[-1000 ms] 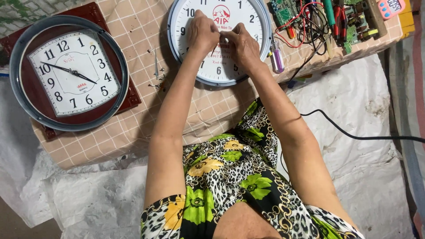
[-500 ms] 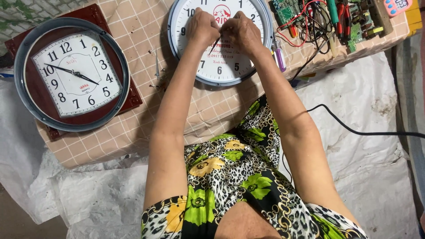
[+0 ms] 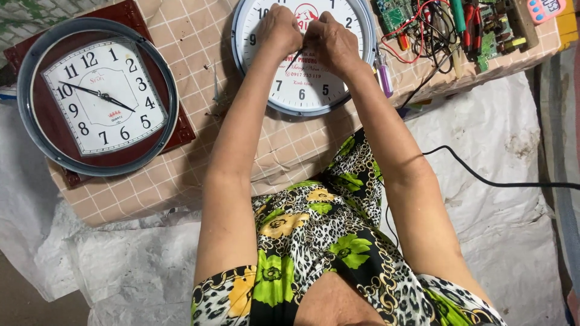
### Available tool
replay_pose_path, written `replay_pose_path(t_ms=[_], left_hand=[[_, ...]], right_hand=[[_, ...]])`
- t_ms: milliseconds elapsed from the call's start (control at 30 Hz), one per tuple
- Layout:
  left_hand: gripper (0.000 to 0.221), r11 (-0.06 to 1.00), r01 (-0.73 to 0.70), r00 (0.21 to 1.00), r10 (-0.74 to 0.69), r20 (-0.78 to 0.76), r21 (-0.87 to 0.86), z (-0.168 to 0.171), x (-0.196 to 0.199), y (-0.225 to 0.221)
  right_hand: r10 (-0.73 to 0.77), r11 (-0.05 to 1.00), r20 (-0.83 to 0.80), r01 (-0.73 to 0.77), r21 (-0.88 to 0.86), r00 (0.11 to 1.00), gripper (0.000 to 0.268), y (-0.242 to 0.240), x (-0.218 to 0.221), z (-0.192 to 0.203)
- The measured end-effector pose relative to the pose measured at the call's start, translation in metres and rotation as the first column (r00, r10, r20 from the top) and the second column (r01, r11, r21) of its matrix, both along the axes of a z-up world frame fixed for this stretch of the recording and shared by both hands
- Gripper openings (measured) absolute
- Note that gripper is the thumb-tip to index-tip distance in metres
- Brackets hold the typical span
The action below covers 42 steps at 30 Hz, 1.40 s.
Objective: Attaching clock hands to the clock face and inspecting the mechanism for proper movement.
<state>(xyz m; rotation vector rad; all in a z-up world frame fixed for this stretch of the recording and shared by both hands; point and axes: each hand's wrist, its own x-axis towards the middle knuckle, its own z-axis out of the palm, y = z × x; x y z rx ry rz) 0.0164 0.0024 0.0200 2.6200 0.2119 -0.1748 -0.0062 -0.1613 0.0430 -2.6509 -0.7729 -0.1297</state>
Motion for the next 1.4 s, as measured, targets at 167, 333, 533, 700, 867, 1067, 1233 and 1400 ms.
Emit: replay_pose_path(t_ms=[167,333,533,700,867,1067,1233,1400], left_hand=[[0.025,1.0,0.007,1.0,-0.007,0.001,-0.019,-0.003,0.003,0.003],[0.026,0.999,0.034,0.999,-0.033,0.033,-0.03,0.0,-0.001,0.001],[0.023,0.999,0.043,0.997,-0.043,0.058,-0.002,-0.01,0.004,0.004],[0.024,0.999,0.048,0.993,-0.048,0.112,0.01,-0.018,0.005,0.005],[0.024,0.999,0.05,0.98,-0.046,0.193,-0.018,-0.024,0.002,0.008],[0.027,0.996,0.076,0.981,-0.068,0.183,-0.037,-0.02,0.0,0.01],[0.014,0.992,0.098,0.972,-0.079,0.22,-0.08,-0.001,-0.027,0.013],[0.03,0.991,0.018,0.916,0.036,0.4,-0.131,0.012,-0.104,-0.007]], right_hand=[[0.08,0.991,0.081,-0.088,0.101,0.994,0.01,-0.003,-0.008,0.004],[0.043,0.99,0.026,-0.046,0.134,0.999,0.012,0.0,-0.014,0.004],[0.017,0.987,0.077,-0.029,0.156,0.997,0.017,0.002,-0.016,-0.004],[-0.009,0.977,0.122,-0.018,0.211,0.992,0.015,0.006,-0.023,-0.001],[-0.015,0.974,0.199,-0.031,0.226,0.98,0.013,0.006,-0.028,0.001],[0.011,0.984,0.174,-0.042,0.175,0.985,0.008,0.001,-0.019,-0.006],[0.024,0.989,0.182,-0.051,0.141,0.983,0.007,0.0,-0.013,-0.01],[0.001,0.989,0.166,-0.026,0.149,0.986,0.012,0.001,-0.009,-0.027]])
